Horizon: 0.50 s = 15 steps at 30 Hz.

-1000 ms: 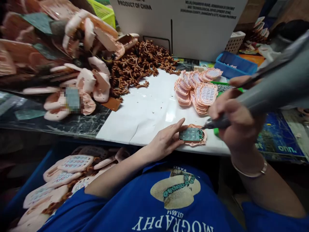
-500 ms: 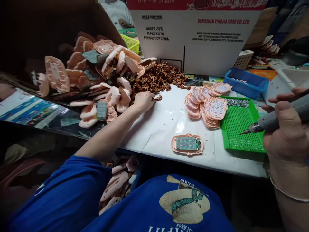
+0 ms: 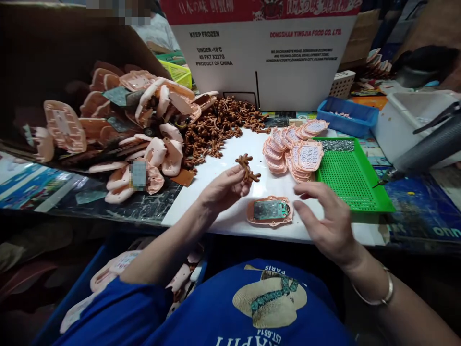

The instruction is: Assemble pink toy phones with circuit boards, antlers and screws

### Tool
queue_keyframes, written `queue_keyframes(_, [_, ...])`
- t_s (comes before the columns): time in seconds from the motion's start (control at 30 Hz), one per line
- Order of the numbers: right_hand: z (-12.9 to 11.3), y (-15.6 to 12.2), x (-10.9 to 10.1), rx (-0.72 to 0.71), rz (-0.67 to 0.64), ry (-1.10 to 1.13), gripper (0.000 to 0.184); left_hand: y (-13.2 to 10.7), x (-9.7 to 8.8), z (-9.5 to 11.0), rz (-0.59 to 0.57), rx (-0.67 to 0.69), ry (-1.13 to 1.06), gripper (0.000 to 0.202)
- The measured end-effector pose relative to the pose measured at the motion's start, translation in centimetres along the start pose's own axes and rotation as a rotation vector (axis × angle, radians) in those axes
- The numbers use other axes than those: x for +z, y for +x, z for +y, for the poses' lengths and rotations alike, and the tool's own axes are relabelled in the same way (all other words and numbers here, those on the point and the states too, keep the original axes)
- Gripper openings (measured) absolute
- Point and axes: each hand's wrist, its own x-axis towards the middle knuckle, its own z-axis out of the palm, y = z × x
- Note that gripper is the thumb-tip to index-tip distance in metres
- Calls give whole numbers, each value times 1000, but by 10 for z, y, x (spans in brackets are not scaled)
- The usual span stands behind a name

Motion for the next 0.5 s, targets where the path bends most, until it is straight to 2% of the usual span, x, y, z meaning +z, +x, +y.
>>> queue_keyframes(0.03, [-1,0,11,99,-61,55,32,-6,12,-3,-68,-39,-172,41])
queue_keyframes(0.1, [-3,4,29,250,-159,228,39,-15,30,-9,-158,-94,-367,43])
queue_keyframes(0.17, [-5,9,37,348,-200,390,40,-21,41,-16,-192,-89,-339,39])
queue_keyframes(0.27, [-7,12,31,391,-199,430,26,-25,47,-26,-136,65,-19,28])
queue_keyframes(0.37, [-1,8,15,403,-145,270,18,-27,43,-36,-46,390,450,29])
queue_keyframes(0.43, [7,0,8,407,-132,139,17,-29,41,-42,-80,546,710,40])
queue_keyframes(0.5, [13,-9,4,404,-169,46,18,-31,40,-47,-158,598,855,43])
